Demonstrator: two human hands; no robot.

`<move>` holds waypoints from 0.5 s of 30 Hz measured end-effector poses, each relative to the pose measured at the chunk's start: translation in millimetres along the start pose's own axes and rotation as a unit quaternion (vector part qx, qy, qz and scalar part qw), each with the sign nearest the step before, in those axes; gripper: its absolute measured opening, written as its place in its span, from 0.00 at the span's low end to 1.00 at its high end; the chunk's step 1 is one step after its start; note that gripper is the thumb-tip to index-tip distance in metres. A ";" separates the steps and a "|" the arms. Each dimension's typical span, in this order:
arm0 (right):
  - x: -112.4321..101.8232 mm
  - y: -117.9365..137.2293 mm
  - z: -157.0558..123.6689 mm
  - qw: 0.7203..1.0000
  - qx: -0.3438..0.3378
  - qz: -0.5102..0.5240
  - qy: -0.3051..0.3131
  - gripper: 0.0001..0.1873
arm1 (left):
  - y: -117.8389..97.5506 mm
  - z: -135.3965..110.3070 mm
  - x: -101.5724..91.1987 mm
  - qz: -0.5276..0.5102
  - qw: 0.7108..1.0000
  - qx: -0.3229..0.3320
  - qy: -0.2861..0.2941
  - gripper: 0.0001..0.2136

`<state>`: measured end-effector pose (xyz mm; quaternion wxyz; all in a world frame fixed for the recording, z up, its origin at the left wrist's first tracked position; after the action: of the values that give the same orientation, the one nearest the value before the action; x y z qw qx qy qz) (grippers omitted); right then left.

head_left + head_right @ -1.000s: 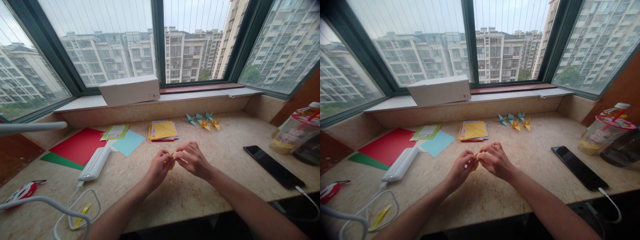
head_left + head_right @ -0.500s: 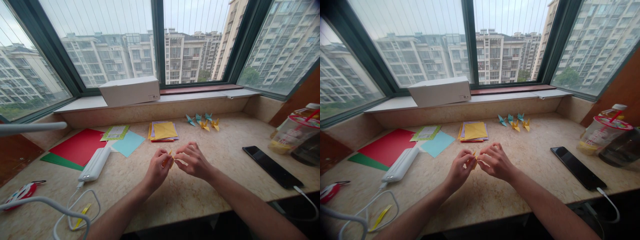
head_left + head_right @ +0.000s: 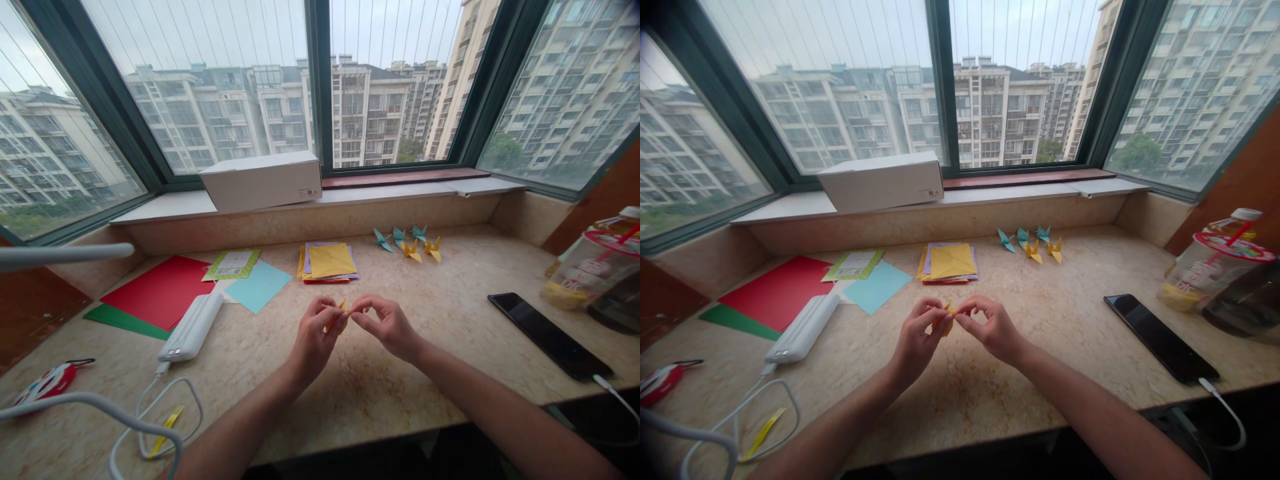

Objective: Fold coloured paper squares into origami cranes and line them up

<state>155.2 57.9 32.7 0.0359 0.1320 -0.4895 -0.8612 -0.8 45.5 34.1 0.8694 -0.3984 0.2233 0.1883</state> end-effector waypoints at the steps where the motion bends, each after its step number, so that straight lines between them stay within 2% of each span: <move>1: 0.8 -2.5 -0.1 0.999 0.029 0.016 -0.001 0.04 | -0.3 0.0 -0.6 -0.001 1.000 0.002 -0.004 0.07; 3: 2.2 -4.4 -0.5 0.998 0.059 0.023 -0.002 0.06 | -0.7 -0.1 -1.3 -0.003 1.000 0.008 -0.008 0.07; 5: 2.9 -2.5 -0.5 0.998 0.054 0.009 -0.001 0.06 | -0.8 -0.4 -1.1 -0.005 1.000 0.012 -0.010 0.07; 9: 0.9 5.1 -0.6 0.999 -0.004 -0.040 -0.006 0.06 | 0.1 -1.3 2.2 -0.001 1.000 0.008 0.000 0.06; 13: 0.9 12.5 -2.6 0.988 -0.067 -0.137 0.017 0.07 | 0.3 -1.7 6.0 0.006 1.000 -0.003 0.020 0.05; 15: 1.5 12.7 -3.1 0.983 -0.072 -0.164 0.029 0.08 | -1.1 -1.1 6.7 0.003 1.000 -0.004 0.028 0.05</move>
<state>153.8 48.4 41.7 -0.0824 0.2329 -0.3966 -0.8841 5.0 45.0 30.6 0.8609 -0.4063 0.2475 0.1803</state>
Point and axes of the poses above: each hand's wrist, its own z-axis towards the middle knuckle, its own x-axis out of the palm, y = z × x, the point moved 6 cm from there along z, towards the middle knuckle, and after that the axes turned 7 degrees about z, right-handed, at the moved point
